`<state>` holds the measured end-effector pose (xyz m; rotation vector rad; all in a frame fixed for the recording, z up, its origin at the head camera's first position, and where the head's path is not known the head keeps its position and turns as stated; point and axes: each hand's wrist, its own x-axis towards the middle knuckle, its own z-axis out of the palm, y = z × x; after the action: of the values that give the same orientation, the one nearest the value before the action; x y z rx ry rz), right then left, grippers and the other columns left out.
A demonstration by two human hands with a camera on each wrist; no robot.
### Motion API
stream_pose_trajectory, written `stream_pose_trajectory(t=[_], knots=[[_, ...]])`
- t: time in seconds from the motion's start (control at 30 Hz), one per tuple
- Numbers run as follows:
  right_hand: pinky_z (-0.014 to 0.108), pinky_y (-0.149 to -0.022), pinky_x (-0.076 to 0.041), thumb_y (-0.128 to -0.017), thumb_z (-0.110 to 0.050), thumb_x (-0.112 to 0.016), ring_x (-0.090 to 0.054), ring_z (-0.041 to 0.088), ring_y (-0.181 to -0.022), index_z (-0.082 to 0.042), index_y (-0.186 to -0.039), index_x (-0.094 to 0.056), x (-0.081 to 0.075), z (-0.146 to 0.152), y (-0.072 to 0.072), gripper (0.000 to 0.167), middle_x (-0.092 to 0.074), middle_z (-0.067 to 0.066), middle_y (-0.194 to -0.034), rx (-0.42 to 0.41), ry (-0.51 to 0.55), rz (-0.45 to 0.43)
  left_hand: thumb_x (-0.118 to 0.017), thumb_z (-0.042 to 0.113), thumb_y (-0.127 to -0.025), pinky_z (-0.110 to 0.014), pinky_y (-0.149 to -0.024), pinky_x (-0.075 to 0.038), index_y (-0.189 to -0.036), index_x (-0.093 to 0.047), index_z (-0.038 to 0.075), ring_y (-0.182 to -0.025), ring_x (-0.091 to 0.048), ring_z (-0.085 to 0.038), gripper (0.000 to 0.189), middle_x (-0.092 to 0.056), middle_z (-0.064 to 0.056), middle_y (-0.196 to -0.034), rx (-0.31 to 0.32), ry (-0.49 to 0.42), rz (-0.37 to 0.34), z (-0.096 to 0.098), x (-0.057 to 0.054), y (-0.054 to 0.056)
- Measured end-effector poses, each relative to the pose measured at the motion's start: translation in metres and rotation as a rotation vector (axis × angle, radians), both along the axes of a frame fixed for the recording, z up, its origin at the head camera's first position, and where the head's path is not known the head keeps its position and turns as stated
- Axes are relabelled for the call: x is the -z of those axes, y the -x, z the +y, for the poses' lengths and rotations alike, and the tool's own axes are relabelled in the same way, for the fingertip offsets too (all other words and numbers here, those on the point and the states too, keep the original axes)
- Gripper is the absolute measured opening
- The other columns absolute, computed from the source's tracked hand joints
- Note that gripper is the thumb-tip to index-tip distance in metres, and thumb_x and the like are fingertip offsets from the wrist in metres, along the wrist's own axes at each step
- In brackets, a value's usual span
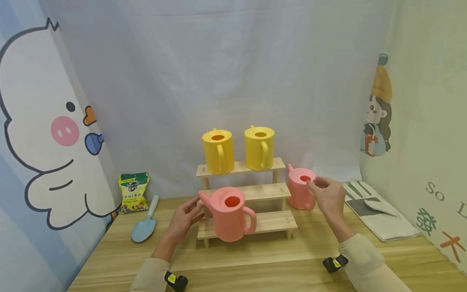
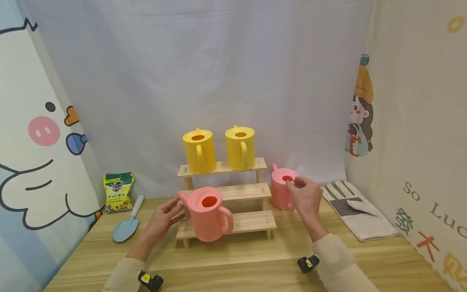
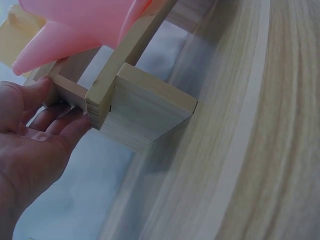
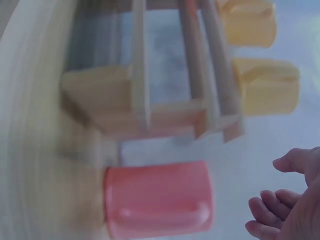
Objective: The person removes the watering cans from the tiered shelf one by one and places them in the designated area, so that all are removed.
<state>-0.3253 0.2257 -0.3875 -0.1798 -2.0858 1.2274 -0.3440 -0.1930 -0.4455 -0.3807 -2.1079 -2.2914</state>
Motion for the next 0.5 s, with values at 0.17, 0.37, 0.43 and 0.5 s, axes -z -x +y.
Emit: stream_pose_trajectory(t=[0.17,0.37,0.43,0.5], knots=[[0.006,-0.065,-0.049,-0.085,-0.011,-0.080,-0.070,0.009,-0.079,0.006,-0.101,-0.076,-0.018,-0.019,-0.019,0.024,-0.074,0.020,-0.094,-0.108,0.025,0.131,-0.052,0.006,-0.105,-0.046,-0.107,-0.046,-0.153,-0.034,-0.003,-0.141,-0.036,-0.028,0.052,-0.028,-0.016,-0.160,0.035,0.005,0.023,-0.001,0.000,0.000],[0.014,-0.075,-0.057,-0.083,-0.003,-0.082,-0.067,0.000,-0.081,0.007,-0.101,-0.076,-0.032,-0.048,-0.045,0.021,-0.074,0.019,-0.094,-0.380,0.088,0.204,-0.052,0.004,-0.104,-0.045,-0.105,-0.048,-0.152,-0.037,-0.002,-0.123,-0.053,-0.007,0.050,-0.033,-0.016,-0.158,0.013,-0.017,0.000,-0.001,0.002,0.001],[0.016,-0.076,-0.058,-0.083,-0.002,-0.082,-0.069,0.004,-0.084,0.007,-0.102,-0.075,-0.033,-0.057,-0.050,0.023,-0.074,0.020,-0.096,-0.476,0.116,0.187,-0.053,0.005,-0.104,-0.045,-0.105,-0.047,-0.152,-0.037,-0.002,-0.125,-0.053,-0.011,0.051,-0.033,-0.016,-0.158,0.012,-0.010,0.005,-0.002,0.003,0.002],[0.020,-0.079,-0.059,-0.083,-0.001,-0.081,-0.070,0.007,-0.087,0.009,-0.105,-0.074,-0.031,-0.065,-0.053,0.025,-0.073,0.021,-0.098,-0.564,0.131,0.177,-0.053,0.005,-0.104,-0.046,-0.105,-0.047,-0.152,-0.037,-0.003,-0.129,-0.050,-0.017,0.051,-0.033,-0.016,-0.158,0.010,-0.006,0.007,-0.003,0.003,0.002]])
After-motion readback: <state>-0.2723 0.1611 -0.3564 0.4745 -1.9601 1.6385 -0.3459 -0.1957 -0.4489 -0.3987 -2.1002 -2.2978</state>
